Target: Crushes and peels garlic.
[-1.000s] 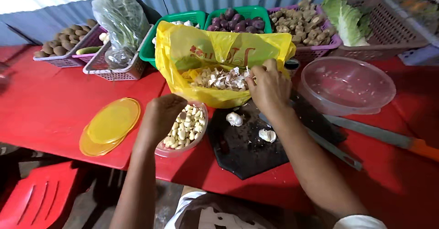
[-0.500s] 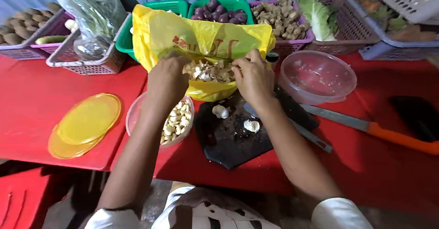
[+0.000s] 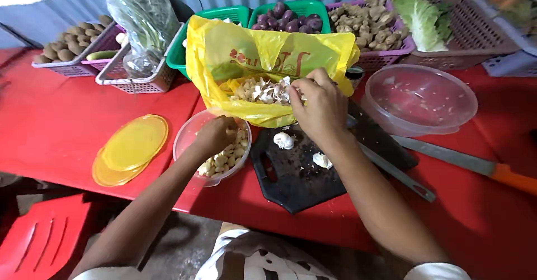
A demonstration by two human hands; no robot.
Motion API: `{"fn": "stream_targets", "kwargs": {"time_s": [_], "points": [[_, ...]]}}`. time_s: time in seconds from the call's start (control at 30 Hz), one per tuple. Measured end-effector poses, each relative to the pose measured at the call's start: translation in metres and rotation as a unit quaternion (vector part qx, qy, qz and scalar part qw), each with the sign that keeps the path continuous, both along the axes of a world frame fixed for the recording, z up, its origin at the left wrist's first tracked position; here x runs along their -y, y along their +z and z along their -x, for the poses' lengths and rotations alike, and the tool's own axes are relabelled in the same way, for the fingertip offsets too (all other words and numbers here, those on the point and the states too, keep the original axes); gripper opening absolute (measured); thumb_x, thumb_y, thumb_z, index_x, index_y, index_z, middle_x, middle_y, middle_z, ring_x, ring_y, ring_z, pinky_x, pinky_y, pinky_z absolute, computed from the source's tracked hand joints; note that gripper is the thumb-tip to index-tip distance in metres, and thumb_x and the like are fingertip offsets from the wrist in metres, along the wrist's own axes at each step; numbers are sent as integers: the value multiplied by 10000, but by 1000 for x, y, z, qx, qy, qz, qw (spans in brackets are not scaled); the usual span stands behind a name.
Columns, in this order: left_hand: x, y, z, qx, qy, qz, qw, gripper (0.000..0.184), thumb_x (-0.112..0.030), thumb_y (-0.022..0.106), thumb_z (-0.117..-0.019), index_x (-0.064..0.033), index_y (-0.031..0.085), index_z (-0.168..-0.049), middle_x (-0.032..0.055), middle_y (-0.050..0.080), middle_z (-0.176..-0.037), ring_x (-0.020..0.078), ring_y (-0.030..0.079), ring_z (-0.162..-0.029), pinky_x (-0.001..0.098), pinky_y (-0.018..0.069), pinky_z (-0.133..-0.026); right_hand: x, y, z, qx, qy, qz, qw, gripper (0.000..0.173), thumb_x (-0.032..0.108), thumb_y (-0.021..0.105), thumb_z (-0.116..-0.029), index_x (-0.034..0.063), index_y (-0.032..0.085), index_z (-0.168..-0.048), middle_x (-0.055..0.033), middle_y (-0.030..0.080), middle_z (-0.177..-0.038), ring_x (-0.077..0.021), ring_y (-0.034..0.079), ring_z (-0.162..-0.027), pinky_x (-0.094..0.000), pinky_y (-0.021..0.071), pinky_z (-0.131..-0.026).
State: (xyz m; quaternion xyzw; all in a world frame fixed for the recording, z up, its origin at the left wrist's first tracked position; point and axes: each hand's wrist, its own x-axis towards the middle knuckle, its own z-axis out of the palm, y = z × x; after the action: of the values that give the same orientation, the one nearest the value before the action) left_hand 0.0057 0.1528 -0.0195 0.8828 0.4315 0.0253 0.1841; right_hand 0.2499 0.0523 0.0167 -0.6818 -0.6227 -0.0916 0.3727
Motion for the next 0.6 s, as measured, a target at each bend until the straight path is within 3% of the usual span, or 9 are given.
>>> {"fn": "stream_targets", "kwargs": {"time_s": [0.1, 0.17, 0.23, 0.3, 0.4, 0.47, 0.53, 0.6], "points": [[4, 1, 5, 69, 7, 11, 998, 166, -49, 691, -938, 29, 680, -1084, 165, 713, -984, 290, 706, -872, 499, 580, -823, 3, 0, 11, -13, 37, -34, 999, 217, 212, 619, -1012, 36, 747, -1021, -166, 651, -1015, -326, 671, -814, -471, 554, -635], [6, 2, 6, 65, 6, 18, 998, 186, -49, 686, -941, 36, 688, -1107, 170, 717, -982, 288, 708, -876, 491, 577, -830, 3, -4, 20, -18, 63, -48, 997, 195, 202, 642, -995, 41, 752, -999, -151, 662, -995, -302, 676, -790, -451, 557, -619], [6, 1, 7, 28, -19, 26, 999, 227, -107, 691, -955, 32, 703, -1134, 176, 713, -1016, 311, 691, -953, 519, 546, -904, 3, -8, 27, -19, 87, -42, 995, 189, 208, 649, -991, 52, 754, -986, -133, 665, -989, -270, 677, -775, -422, 562, -611], [5, -3, 6, 2, -47, 19, 999, 193, -132, 673, -970, 17, 738, -1073, 181, 711, -1029, 342, 664, -1026, 550, 503, -960, 4, -10, 31, -17, 102, -17, 994, 194, 212, 640, -999, 56, 756, -1003, -126, 654, -989, -257, 671, -767, -410, 563, -609], [5, -2, 3, -23, -44, 8, 999, 176, -157, 675, -972, -3, 740, -1028, 170, 716, -1002, 359, 666, -1026, 578, 502, -947, 5, -11, 31, -14, 102, -10, 995, 189, 207, 640, -999, 55, 753, -1008, -128, 650, -976, -260, 668, -756, -408, 559, -598], [12, 1, 4, 0, -40, -17, 999, 181, -131, 672, -969, 5, 729, -1075, 184, 718, -1027, 373, 675, -1027, 589, 513, -942, 8, -10, 31, -15, 101, -12, 995, 177, 196, 645, -995, 57, 755, -1008, -123, 644, -957, -254, 661, -736, -402, 552, -581], [24, 7, 6, 85, -58, -73, 992, 181, -112, 672, -959, 7, 722, -1087, 169, 705, -997, 309, 693, -934, 506, 566, -865, 11, -7, 34, -27, 111, -3, 993, 153, 172, 656, -984, 59, 756, -1008, -117, 658, -965, -254, 674, -759, -414, 565, -605], [39, 17, 2, 182, -75, -114, 974, 185, -109, 665, -941, -19, 724, -1090, 104, 681, -979, 160, 680, -831, 326, 594, -770, 14, -6, 38, -57, 145, 17, 988, 132, 151, 671, -967, 52, 757, -981, -114, 685, -968, -257, 694, -819, -439, 585, -673]]}}
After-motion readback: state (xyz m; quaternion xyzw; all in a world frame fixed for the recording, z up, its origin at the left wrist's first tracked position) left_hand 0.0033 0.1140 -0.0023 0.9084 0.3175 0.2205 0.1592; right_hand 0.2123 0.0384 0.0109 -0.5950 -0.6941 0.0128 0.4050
